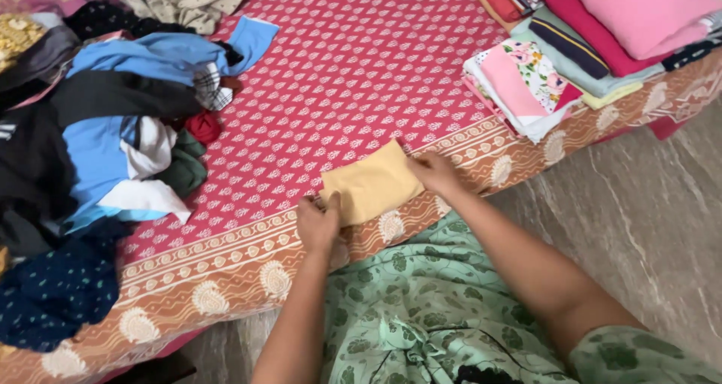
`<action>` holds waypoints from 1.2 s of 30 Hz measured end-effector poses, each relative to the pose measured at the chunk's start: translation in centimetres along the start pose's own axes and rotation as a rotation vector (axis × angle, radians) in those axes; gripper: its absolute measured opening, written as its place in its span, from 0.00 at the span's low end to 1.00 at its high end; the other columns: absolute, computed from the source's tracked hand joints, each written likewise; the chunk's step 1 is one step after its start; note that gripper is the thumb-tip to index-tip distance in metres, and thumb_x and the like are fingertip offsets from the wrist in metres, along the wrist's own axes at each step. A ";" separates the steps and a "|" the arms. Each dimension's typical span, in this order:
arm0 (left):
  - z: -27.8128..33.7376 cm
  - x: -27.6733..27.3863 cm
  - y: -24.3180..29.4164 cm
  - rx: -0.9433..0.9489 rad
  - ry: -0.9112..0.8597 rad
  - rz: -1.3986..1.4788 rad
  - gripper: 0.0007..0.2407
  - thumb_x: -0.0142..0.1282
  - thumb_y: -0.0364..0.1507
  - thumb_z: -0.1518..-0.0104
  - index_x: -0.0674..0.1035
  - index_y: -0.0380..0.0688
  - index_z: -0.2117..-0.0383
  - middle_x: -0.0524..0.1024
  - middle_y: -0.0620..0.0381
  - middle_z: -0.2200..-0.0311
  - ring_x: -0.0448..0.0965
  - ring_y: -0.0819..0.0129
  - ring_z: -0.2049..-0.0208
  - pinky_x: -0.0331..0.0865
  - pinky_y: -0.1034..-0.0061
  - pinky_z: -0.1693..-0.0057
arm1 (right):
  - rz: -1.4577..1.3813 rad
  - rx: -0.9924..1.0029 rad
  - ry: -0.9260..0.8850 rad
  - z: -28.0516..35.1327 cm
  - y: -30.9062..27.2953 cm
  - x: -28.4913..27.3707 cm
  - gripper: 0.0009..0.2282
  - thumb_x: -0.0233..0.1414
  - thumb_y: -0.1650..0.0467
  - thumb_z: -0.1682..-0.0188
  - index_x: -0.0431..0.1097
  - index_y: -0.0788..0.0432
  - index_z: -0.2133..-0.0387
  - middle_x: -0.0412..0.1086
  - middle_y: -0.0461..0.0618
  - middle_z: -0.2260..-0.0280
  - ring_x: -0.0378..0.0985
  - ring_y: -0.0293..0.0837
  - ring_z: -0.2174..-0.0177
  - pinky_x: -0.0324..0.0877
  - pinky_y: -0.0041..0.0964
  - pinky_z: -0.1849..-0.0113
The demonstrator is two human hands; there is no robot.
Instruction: Fold various items of clothing including a pink top, a dark blue skirt, and a yellow top on a bed.
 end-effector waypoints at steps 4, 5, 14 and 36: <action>-1.6 2.9 -2.2 -0.280 -0.295 -0.264 0.28 0.70 0.43 0.56 0.77 0.29 0.57 0.78 0.37 0.60 0.79 0.43 0.57 0.72 0.56 0.49 | 0.184 0.170 -0.112 -0.8 -0.2 2.8 0.20 0.64 0.61 0.60 0.77 0.63 0.60 0.79 0.55 0.65 0.82 0.47 0.65 0.76 0.40 0.61; -1.8 3.9 -2.8 -0.316 -0.370 -0.353 0.29 0.72 0.42 0.56 0.77 0.28 0.56 0.78 0.35 0.61 0.79 0.44 0.57 0.72 0.58 0.50 | 0.184 0.222 -0.157 -1.0 0.0 3.4 0.22 0.66 0.61 0.64 0.78 0.64 0.59 0.80 0.56 0.64 0.84 0.48 0.64 0.76 0.40 0.60; -7.7 14.4 -0.8 -0.266 -0.580 0.318 0.18 0.65 0.26 0.52 0.78 0.28 0.55 0.80 0.48 0.67 0.79 0.64 0.70 0.74 0.69 0.67 | -0.536 0.281 -0.276 -0.6 -0.4 -2.1 0.29 0.60 0.75 0.63 0.67 0.61 0.43 0.75 0.56 0.51 0.80 0.49 0.54 0.76 0.41 0.57; -9.2 42.0 31.7 0.638 -0.332 -0.146 0.14 0.56 0.33 0.40 0.78 0.50 0.48 0.71 0.48 0.41 0.64 0.47 0.37 0.57 0.50 0.30 | -0.673 0.073 0.747 -6.1 9.4 -27.5 0.11 0.60 0.73 0.53 0.65 0.61 0.63 0.75 0.51 0.68 0.79 0.41 0.73 0.76 0.40 0.72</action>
Point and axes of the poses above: each hand's wrist, its own z-axis away from the middle knuckle, its own x-axis out of the palm, y = z × x, the point moved 8 cm from there along -z, towards the middle knuckle
